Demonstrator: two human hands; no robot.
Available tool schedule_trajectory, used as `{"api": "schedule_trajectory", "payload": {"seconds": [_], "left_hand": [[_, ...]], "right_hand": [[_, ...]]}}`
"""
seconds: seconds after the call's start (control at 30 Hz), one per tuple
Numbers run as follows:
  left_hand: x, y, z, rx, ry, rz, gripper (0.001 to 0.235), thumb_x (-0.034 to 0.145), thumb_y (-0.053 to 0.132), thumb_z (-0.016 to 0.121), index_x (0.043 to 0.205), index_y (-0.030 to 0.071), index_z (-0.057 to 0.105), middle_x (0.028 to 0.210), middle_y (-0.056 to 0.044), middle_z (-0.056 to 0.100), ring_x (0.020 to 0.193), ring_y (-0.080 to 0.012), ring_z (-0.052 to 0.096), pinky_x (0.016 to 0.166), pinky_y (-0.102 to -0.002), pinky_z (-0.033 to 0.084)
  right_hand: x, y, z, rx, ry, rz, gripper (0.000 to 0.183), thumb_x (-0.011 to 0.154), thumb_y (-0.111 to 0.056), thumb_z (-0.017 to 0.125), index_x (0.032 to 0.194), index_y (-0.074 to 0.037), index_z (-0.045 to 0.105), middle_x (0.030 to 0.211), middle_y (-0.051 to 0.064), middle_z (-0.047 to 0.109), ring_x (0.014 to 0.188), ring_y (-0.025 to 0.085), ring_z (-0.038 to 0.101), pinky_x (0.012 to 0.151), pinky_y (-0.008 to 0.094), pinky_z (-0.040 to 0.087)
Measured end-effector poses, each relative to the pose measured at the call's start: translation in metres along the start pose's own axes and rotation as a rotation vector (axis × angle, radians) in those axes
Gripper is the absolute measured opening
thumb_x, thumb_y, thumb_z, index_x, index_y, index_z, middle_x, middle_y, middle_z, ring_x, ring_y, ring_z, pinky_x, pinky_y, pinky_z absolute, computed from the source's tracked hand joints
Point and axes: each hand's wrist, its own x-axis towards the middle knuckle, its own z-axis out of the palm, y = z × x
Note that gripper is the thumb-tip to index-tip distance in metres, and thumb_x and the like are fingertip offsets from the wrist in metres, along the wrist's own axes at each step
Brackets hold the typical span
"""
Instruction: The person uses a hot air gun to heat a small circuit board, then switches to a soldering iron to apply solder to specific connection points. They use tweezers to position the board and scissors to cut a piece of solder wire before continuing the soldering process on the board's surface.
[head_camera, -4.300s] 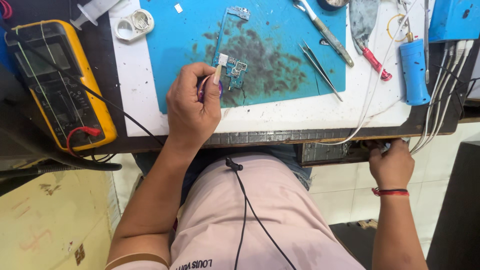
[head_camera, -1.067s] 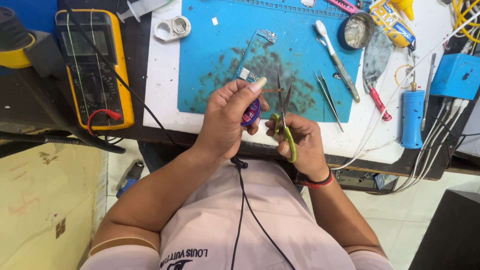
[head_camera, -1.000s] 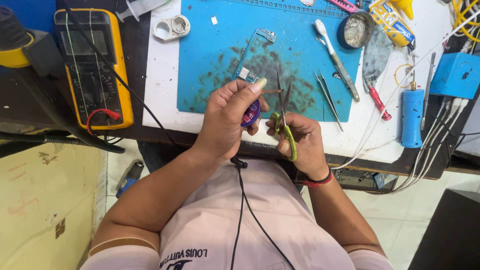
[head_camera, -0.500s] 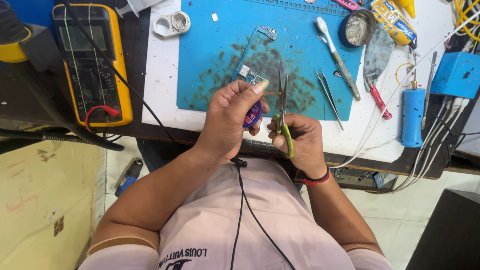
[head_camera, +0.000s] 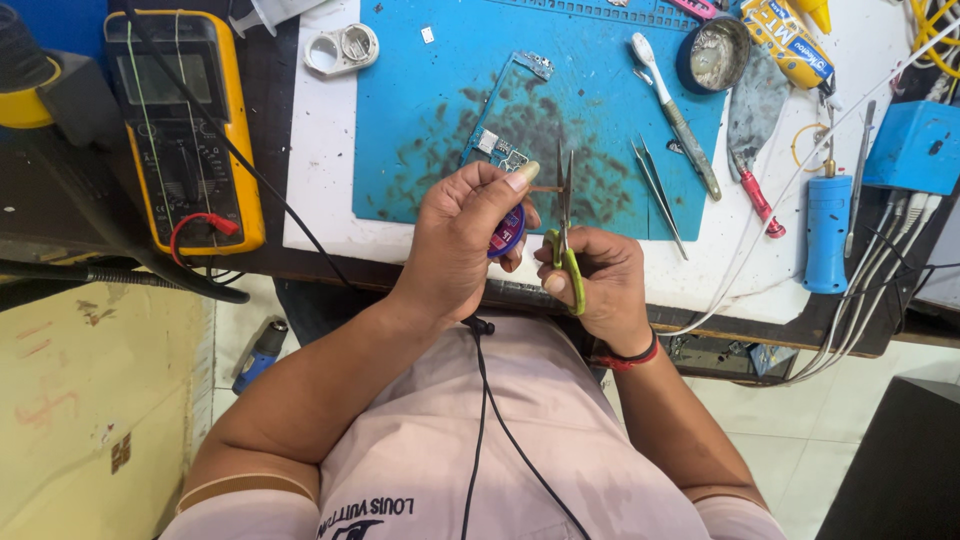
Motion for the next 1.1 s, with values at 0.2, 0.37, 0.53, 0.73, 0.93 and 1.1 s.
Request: {"api": "schedule_trajectory", "payload": {"seconds": [0.2, 0.37, 0.53, 0.73, 0.93, 1.1], "left_hand": [[0.0, 0.0, -0.002, -0.016, -0.012, 0.028, 0.019, 0.1, 0.023, 0.069, 0.09, 0.009, 0.061, 0.077, -0.005, 0.067, 0.053, -0.0074, 0.056, 0.046, -0.024, 0.046], [0.001, 0.003, -0.005, 0.004, -0.013, 0.069, 0.018, 0.102, 0.022, 0.068, 0.092, 0.009, 0.062, 0.077, -0.006, 0.068, 0.052, -0.0075, 0.057, 0.047, -0.024, 0.046], [-0.002, 0.009, -0.012, -0.006, -0.034, 0.047, 0.018, 0.102, 0.024, 0.067, 0.097, 0.008, 0.061, 0.081, -0.007, 0.069, 0.054, -0.0093, 0.061, 0.046, -0.025, 0.048], [-0.01, 0.011, -0.024, -0.07, -0.008, -0.006, 0.017, 0.104, 0.025, 0.062, 0.104, 0.009, 0.058, 0.087, -0.009, 0.069, 0.058, -0.0119, 0.065, 0.043, -0.026, 0.048], [-0.022, 0.014, -0.037, -0.152, -0.032, 0.015, 0.027, 0.107, 0.032, 0.054, 0.11, 0.006, 0.058, 0.094, -0.013, 0.069, 0.068, -0.0166, 0.07, 0.045, -0.029, 0.053], [-0.033, 0.018, -0.047, -0.105, -0.036, 0.065, 0.026, 0.108, 0.029, 0.05, 0.118, 0.005, 0.055, 0.1, -0.014, 0.068, 0.076, -0.0169, 0.071, 0.048, -0.029, 0.056]], "right_hand": [[-0.004, 0.012, -0.003, 0.088, 0.026, -0.121, 0.028, 0.088, -0.018, 0.092, 0.095, -0.002, 0.07, 0.091, 0.005, 0.072, 0.081, 0.01, 0.064, 0.074, 0.025, 0.05], [0.002, -0.001, -0.007, 0.014, 0.23, -0.101, 0.029, 0.084, -0.025, 0.085, 0.099, -0.002, 0.075, 0.08, 0.003, 0.071, 0.063, 0.008, 0.059, 0.056, 0.023, 0.044], [0.029, -0.056, -0.034, -1.082, 0.413, -0.511, 0.017, 0.1, -0.011, 0.092, 0.099, -0.001, 0.078, 0.084, 0.008, 0.072, 0.071, 0.01, 0.061, 0.063, 0.024, 0.045], [0.054, -0.09, -0.068, -1.264, 0.574, -0.3, 0.047, 0.083, -0.013, 0.1, 0.093, 0.011, 0.061, 0.065, 0.013, 0.06, 0.057, 0.016, 0.05, 0.052, 0.028, 0.04], [0.074, -0.093, -0.108, -0.801, 0.246, -0.031, 0.015, 0.095, -0.008, 0.077, 0.102, 0.0, 0.065, 0.084, -0.002, 0.068, 0.07, 0.004, 0.062, 0.061, 0.022, 0.051], [0.075, -0.114, -0.083, -1.148, 0.269, -0.255, 0.008, 0.101, -0.005, 0.078, 0.105, -0.001, 0.072, 0.096, 0.003, 0.074, 0.075, 0.007, 0.065, 0.066, 0.024, 0.051]]}}
